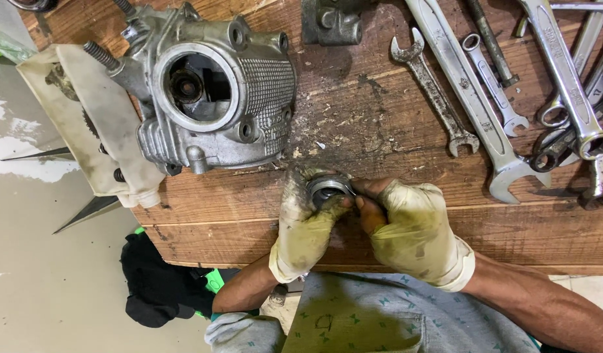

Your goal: Cleaning a ball bearing and motorcycle engine component using a brush and solvent

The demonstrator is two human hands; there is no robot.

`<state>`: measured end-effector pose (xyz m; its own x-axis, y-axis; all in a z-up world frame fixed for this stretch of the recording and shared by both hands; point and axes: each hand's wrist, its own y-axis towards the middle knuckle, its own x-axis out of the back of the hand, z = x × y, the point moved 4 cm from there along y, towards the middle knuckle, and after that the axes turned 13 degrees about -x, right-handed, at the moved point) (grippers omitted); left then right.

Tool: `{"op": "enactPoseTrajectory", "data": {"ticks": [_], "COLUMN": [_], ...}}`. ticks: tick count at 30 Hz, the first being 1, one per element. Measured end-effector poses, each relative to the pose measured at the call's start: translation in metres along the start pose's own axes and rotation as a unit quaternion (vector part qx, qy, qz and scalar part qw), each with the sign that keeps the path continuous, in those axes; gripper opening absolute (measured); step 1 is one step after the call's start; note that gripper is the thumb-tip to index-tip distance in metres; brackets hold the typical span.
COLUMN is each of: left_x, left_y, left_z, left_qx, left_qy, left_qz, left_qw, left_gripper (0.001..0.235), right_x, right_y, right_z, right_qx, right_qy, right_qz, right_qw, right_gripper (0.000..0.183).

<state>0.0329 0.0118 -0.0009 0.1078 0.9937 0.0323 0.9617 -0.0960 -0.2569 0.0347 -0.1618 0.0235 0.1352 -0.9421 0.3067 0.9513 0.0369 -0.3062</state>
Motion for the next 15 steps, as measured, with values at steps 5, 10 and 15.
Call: {"op": "enactPoseTrajectory", "data": {"ticks": [5,10,15], "left_x": [-0.001,0.002,0.003], "left_y": [0.001,-0.002,0.002], "left_z": [0.003,0.011,0.008], "left_qx": [0.035,0.015,-0.037], "left_qy": [-0.06,-0.044,0.034], "left_qz": [0.022,0.017,0.014], "left_qw": [0.997,0.999,0.999], "left_gripper": [0.041,0.038,0.038], "right_x": [-0.004,-0.004,-0.014], "right_y": [-0.001,0.0,-0.005], "right_z": [-0.005,-0.002,-0.025], "right_qx": [-0.007,-0.012,-0.128], "right_qy": [-0.044,-0.039,-0.113], "right_qz": [-0.032,-0.037,-0.061], "right_qw": [0.998,0.998,0.983], "right_gripper": [0.012,0.009,0.01]}}
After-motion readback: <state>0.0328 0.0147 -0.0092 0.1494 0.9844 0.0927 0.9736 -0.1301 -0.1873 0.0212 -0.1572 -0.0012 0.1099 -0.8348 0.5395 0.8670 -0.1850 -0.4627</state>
